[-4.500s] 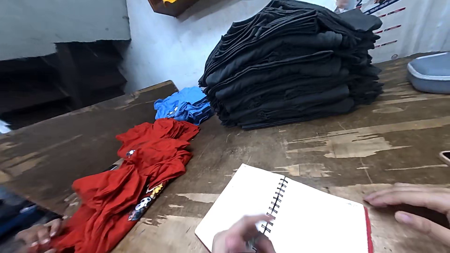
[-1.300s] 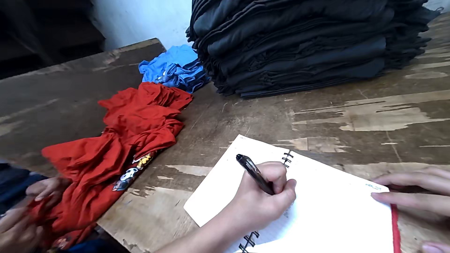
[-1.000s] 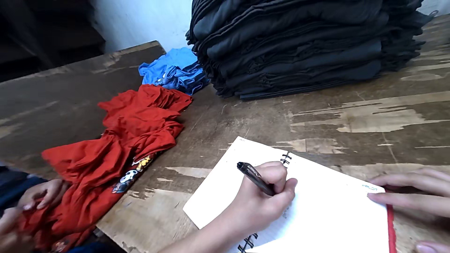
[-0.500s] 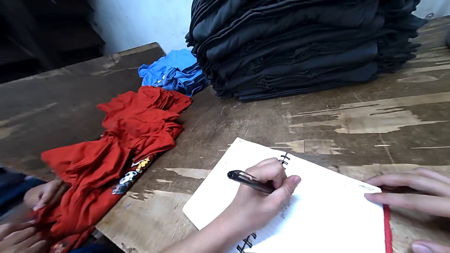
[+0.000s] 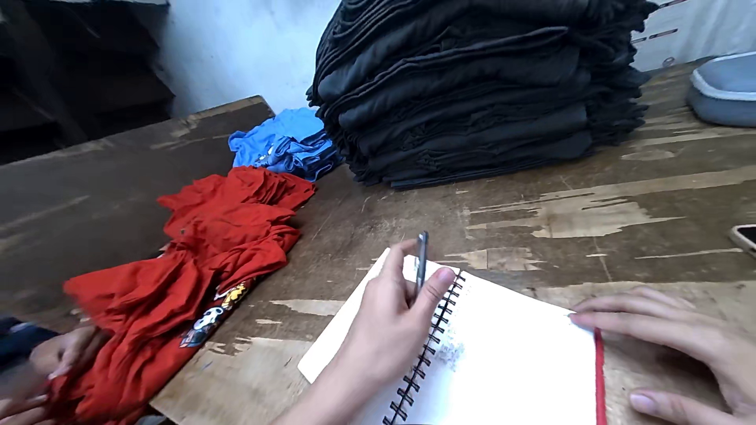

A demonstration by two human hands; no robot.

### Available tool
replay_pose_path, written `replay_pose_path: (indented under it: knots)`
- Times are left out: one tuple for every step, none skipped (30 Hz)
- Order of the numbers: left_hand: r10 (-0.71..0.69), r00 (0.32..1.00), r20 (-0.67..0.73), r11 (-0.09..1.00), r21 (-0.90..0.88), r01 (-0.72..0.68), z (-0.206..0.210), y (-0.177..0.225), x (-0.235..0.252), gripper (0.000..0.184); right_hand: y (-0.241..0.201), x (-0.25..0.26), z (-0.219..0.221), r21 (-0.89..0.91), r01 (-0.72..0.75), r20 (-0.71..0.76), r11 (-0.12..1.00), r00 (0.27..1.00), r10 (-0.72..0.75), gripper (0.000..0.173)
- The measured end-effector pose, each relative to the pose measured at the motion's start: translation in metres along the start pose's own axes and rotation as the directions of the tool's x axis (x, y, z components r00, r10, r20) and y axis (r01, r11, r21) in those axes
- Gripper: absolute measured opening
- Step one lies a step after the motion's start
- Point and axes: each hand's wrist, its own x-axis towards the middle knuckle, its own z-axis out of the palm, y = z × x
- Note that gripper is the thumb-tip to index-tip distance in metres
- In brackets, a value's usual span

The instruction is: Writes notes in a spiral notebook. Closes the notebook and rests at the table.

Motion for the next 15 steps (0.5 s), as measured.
replay_pose_path:
  knots:
    - [0.023,0.999,0.024,0.98,0.195,-0.027,0.003,0.003,-0.004,0.058,0.001,0.0,0.0,0.005,0.001,0.003,1.0,1.0,-0.001,0.062]
    - [0.014,0.997,0.073,0.917,0.397,-0.042,0.007,0.006,-0.009,0.062,0.001,0.0,0.0,0.005,0.001,0.006,1.0,1.0,-0.001,0.062]
    - [-0.036,0.99,0.136,0.825,0.563,-0.047,0.014,0.01,-0.014,0.063,0.002,0.0,0.001,-0.001,0.002,0.007,1.0,1.0,-0.002,0.062]
    - [-0.106,0.976,0.191,0.733,0.678,-0.053,0.021,0.012,-0.016,0.062,0.002,0.0,0.001,-0.01,0.002,0.008,1.0,1.0,-0.002,0.064]
    - [-0.145,0.965,0.219,0.672,0.738,-0.066,0.025,0.013,-0.018,0.062,0.003,0.0,0.002,-0.022,0.003,0.007,1.0,1.0,-0.003,0.065]
    - [-0.168,0.957,0.235,0.653,0.754,-0.07,0.026,0.013,-0.019,0.064,0.004,0.0,0.003,-0.037,0.006,0.004,0.999,1.0,-0.006,0.068]
    - [-0.206,0.945,0.255,0.672,0.739,-0.053,0.023,0.014,-0.019,0.068,0.005,0.0,0.005,-0.058,0.014,-0.009,0.998,1.0,-0.014,0.07]
    - [-0.222,0.938,0.267,0.713,0.7,-0.03,0.017,0.013,-0.019,0.075,0.006,0.0,0.006,-0.07,0.024,-0.026,0.997,0.999,-0.026,0.071]
    - [-0.206,0.946,0.25,0.763,0.647,-0.005,0.009,0.007,-0.02,0.079,0.006,0.0,0.008,-0.069,0.03,-0.048,0.997,0.998,-0.033,0.072]
    - [-0.146,0.972,0.183,0.808,0.59,0.01,0.0,-0.002,-0.022,0.078,0.005,0.0,0.01,-0.065,0.03,-0.068,0.997,0.997,-0.034,0.072]
    - [-0.086,0.993,0.08,0.822,0.569,0.025,-0.01,-0.011,-0.025,0.073,0.003,0.001,0.011,-0.061,0.028,-0.085,0.998,0.996,-0.033,0.072]
    - [-0.053,0.998,-0.023,0.799,0.599,0.056,-0.022,-0.021,-0.027,0.069,0.001,0.002,0.013,-0.057,0.026,-0.099,0.998,0.995,-0.032,0.072]
    - [-0.044,0.992,-0.117,0.755,0.646,0.11,-0.035,-0.033,-0.029,0.07,-0.001,0.003,0.015,-0.059,0.021,-0.111,0.998,0.993,-0.028,0.072]
    - [-0.079,0.979,-0.189,0.716,0.673,0.188,-0.048,-0.046,-0.031,0.075,-0.004,0.003,0.017,-0.062,0.015,-0.121,0.998,0.992,-0.022,0.07]
    - [-0.149,0.96,-0.236,0.682,0.679,0.273,-0.06,-0.061,-0.032,0.079,-0.006,0.004,0.019,-0.064,0.011,-0.13,0.998,0.991,-0.02,0.069]
